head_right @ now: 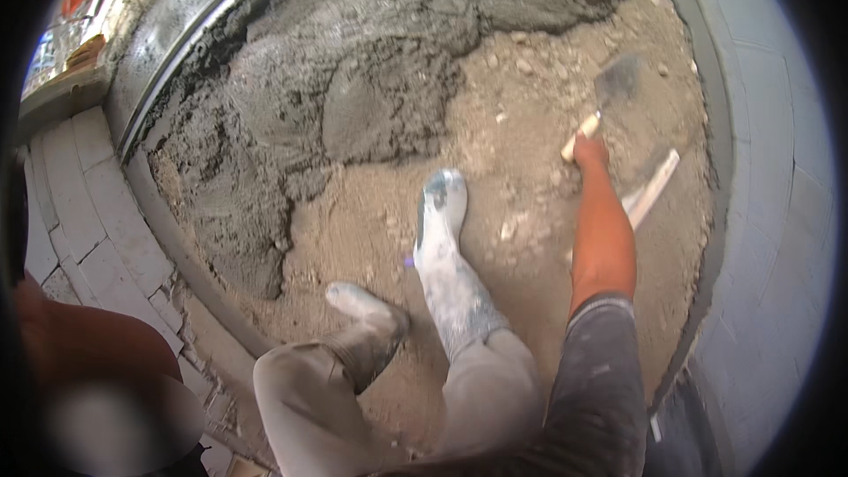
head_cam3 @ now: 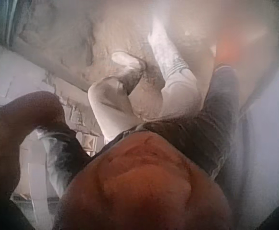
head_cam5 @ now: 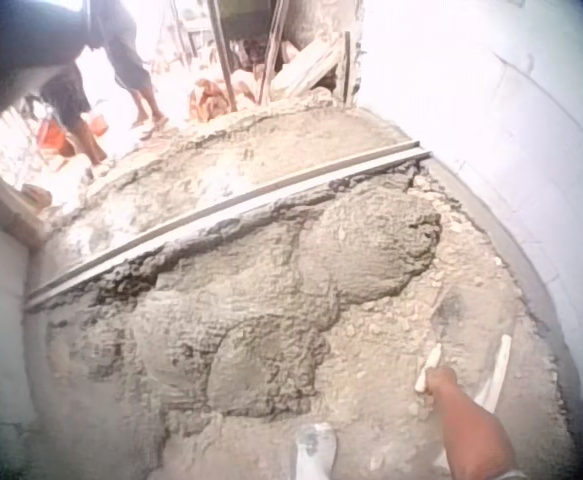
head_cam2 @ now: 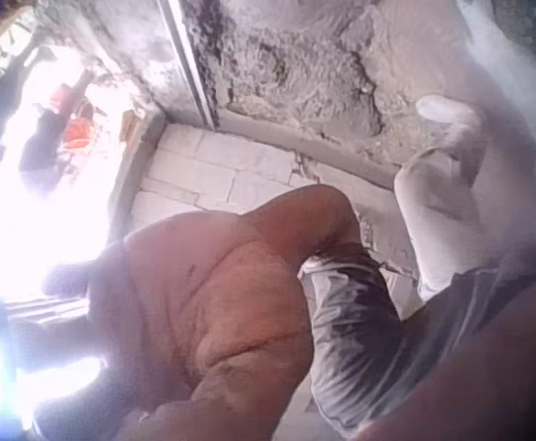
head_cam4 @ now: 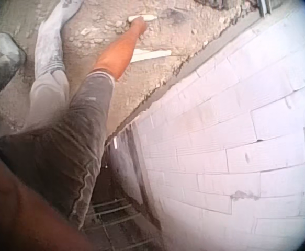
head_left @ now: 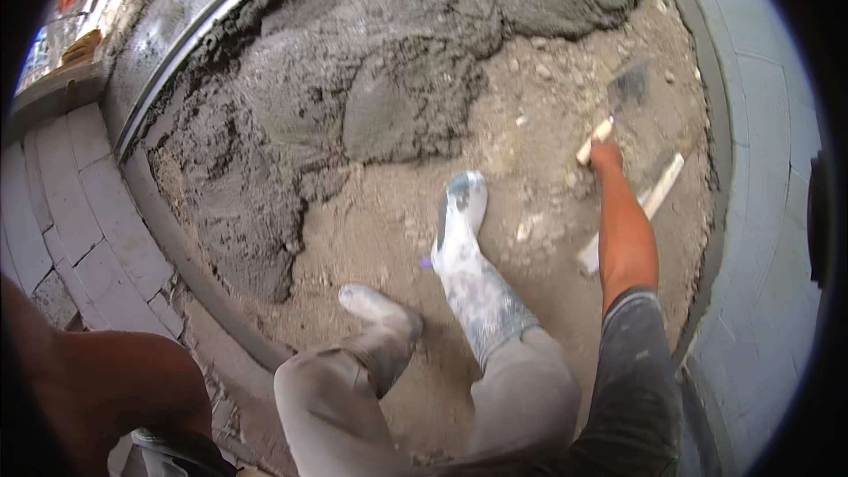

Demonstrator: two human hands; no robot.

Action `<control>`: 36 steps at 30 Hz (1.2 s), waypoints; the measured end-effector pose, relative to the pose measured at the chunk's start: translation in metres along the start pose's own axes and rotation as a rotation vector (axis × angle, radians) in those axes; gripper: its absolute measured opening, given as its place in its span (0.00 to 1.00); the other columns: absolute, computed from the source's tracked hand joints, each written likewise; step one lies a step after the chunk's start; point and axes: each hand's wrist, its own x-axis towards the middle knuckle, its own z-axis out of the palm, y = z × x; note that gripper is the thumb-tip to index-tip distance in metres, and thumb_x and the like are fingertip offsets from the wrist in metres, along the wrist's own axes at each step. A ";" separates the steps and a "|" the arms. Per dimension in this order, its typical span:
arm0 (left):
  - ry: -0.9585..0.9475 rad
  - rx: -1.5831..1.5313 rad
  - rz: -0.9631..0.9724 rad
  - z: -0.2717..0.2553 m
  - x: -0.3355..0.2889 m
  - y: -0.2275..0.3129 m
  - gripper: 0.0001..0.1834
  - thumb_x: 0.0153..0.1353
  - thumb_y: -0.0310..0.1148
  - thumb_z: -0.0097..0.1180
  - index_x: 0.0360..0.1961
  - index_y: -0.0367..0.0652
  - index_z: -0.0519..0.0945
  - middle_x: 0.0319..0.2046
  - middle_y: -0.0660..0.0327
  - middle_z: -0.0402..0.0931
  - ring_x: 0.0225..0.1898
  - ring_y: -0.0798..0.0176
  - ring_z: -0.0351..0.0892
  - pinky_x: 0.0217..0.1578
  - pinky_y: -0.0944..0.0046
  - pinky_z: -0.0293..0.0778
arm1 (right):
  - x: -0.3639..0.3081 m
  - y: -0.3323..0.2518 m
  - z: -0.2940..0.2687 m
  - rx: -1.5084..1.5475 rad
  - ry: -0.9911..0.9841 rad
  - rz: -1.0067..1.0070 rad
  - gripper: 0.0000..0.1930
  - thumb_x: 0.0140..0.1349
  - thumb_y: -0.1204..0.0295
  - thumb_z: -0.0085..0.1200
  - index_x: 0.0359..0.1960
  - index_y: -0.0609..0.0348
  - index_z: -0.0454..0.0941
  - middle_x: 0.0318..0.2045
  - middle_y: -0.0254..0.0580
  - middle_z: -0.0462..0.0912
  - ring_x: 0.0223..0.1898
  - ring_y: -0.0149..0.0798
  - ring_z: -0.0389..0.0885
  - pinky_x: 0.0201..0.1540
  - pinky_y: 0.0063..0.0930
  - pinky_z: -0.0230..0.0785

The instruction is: The person cuts a metal straightedge with pliers, then uses it to screed and level wet concrete on a floor. They pour additional concrete from buckets and smooth the surface with a trowel.

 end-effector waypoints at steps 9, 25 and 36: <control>0.141 0.110 -0.117 0.068 -0.084 0.009 0.26 0.67 0.49 0.48 0.53 0.37 0.71 0.49 0.54 0.73 0.51 0.56 0.74 0.53 0.55 0.70 | 0.019 -0.025 0.029 0.328 0.302 0.052 0.35 0.57 0.52 0.56 0.58 0.70 0.69 0.55 0.62 0.76 0.58 0.59 0.74 0.59 0.46 0.66; 0.973 0.263 -0.315 0.105 -0.202 0.003 0.24 0.63 0.44 0.59 0.50 0.33 0.74 0.47 0.54 0.74 0.49 0.58 0.72 0.52 0.56 0.68 | 0.004 -0.085 -0.130 0.466 0.455 -0.243 0.33 0.54 0.73 0.62 0.62 0.62 0.61 0.48 0.52 0.77 0.43 0.42 0.81 0.37 0.40 0.76; 0.618 0.244 -0.580 0.099 -0.127 -0.030 0.26 0.60 0.45 0.64 0.53 0.39 0.74 0.51 0.54 0.70 0.56 0.57 0.67 0.57 0.54 0.62 | -0.033 -0.309 -0.169 0.190 0.494 -0.370 0.20 0.64 0.64 0.51 0.54 0.56 0.66 0.49 0.59 0.79 0.53 0.60 0.78 0.51 0.52 0.72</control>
